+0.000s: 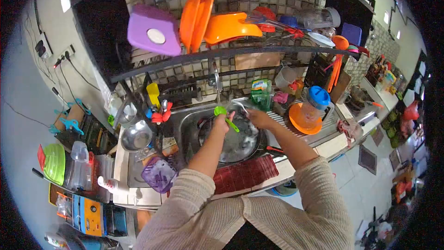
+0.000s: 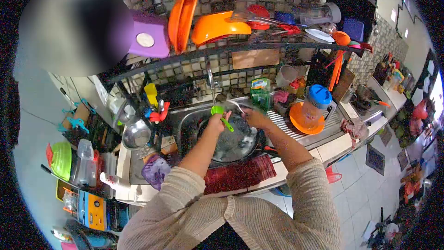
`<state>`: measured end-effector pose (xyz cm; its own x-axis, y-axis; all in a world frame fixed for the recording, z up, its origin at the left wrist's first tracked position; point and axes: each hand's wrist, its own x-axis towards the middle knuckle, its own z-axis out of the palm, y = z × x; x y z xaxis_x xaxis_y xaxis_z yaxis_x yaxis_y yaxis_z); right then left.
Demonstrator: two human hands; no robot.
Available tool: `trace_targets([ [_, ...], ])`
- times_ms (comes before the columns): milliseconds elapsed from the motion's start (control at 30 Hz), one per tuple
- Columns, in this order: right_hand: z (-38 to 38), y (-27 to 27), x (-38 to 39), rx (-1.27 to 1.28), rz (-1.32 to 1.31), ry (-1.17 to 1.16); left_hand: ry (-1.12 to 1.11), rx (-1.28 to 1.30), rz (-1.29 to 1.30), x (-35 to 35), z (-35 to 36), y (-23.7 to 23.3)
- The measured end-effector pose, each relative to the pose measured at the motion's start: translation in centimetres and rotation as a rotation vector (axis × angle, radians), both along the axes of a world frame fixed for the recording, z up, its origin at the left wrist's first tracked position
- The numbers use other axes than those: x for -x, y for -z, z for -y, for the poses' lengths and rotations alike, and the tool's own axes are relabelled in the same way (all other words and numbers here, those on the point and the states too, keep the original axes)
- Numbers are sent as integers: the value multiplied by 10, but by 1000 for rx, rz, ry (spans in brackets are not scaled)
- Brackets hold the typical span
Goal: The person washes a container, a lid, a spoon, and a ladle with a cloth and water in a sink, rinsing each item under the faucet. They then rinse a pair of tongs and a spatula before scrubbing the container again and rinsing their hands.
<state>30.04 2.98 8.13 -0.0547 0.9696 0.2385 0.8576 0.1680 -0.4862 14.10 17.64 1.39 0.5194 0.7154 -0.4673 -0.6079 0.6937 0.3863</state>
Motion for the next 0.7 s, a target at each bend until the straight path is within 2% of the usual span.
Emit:
trace_targets([
  [33,-4,-7,19,57,-196,9,-6,10,4,6,9,-4],
  [67,-10,-8,37,-131,-13,116,-45,42,-35,12,13,-2],
  [100,-14,-10,51,-123,-11,108,-85,73,-75,18,17,0],
  [133,-20,-15,63,-81,-122,97,-73,-43,-138,26,26,5],
  [167,-26,-19,75,-38,-235,86,-82,-36,-138,34,30,9],
  [200,-41,-19,81,158,-377,101,-7,81,-107,43,34,13],
  [233,-50,-15,89,166,-378,91,66,196,-74,52,37,15],
  [300,-65,-9,107,158,-1049,120,42,200,-140,74,56,-6],
  [333,-68,-10,114,182,-1190,204,70,174,-84,84,60,-10],
  [367,-78,-5,113,195,-1187,190,94,147,-27,95,60,-12],
  [433,-100,12,107,391,-1381,352,95,180,-14,118,60,-10],
  [467,-99,16,116,321,-1500,309,129,150,-11,130,63,-14],
  [500,-114,21,127,340,-1490,291,160,116,-8,142,66,-19],
  [567,-148,26,153,-500,-930,415,144,74,-22,163,70,-23],
  [600,-143,-3,179,-643,-615,564,185,82,-63,171,68,-22],
  [633,-136,-33,201,-637,-623,543,228,91,-104,178,67,-20],
  [700,-136,-75,229,-652,-344,470,217,84,-159,192,74,-31],
])
